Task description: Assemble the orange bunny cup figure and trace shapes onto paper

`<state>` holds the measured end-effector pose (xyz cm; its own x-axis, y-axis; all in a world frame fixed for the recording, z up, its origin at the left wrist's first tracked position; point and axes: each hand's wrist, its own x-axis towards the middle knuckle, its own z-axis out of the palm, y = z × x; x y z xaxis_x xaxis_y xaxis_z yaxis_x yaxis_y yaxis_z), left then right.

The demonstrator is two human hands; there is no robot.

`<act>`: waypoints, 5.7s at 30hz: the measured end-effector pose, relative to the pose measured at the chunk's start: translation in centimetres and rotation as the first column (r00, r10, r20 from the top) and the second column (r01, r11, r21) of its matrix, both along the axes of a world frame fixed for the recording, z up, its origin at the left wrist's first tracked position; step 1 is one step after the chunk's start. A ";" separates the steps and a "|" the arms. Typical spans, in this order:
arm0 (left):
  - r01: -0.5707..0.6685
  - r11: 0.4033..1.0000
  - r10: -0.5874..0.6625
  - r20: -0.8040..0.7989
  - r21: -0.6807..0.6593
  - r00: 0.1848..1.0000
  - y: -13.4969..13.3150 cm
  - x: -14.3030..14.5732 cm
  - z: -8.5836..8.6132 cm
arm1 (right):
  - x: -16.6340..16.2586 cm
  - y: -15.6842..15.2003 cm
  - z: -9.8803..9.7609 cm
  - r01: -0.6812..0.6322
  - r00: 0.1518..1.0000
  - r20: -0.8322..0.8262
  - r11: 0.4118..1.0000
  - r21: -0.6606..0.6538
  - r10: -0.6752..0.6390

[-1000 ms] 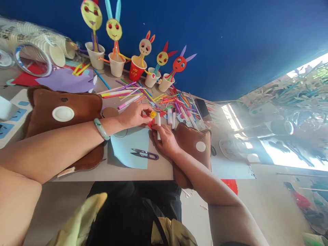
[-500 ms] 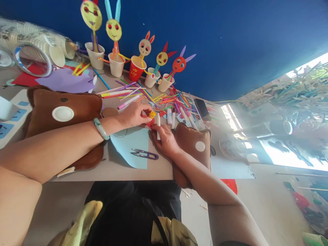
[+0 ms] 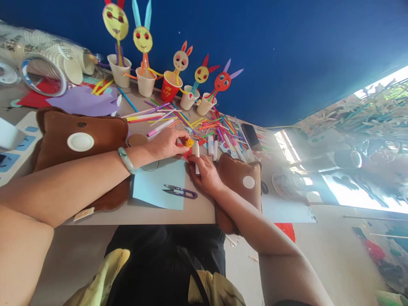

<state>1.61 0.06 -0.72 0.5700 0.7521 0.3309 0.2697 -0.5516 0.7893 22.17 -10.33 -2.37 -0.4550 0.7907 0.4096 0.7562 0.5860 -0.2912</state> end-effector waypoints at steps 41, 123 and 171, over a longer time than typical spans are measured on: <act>0.023 1.000 -0.023 -0.014 0.002 1.000 0.1 0.0 0.6 | -1.6 2.4 1.5 0.165 0.580 -0.591 0.792 -0.588 -0.560; 0.047 0.996 -0.049 -0.029 -0.076 0.998 0.0 -0.1 0.8 | 0.1 3.2 2.5 0.286 0.715 -0.523 0.877 -0.386 -0.463; -0.091 0.991 0.108 -0.189 0.094 0.976 -0.1 0.2 0.9 | -3.9 16.2 6.6 -0.226 0.972 -0.150 0.525 -0.821 0.183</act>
<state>1.79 0.00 0.17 0.5532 0.7822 0.2866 0.4695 -0.5769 0.6684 18.28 5.85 4.20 -0.6497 0.6723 -0.3548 0.6234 0.2042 -0.7548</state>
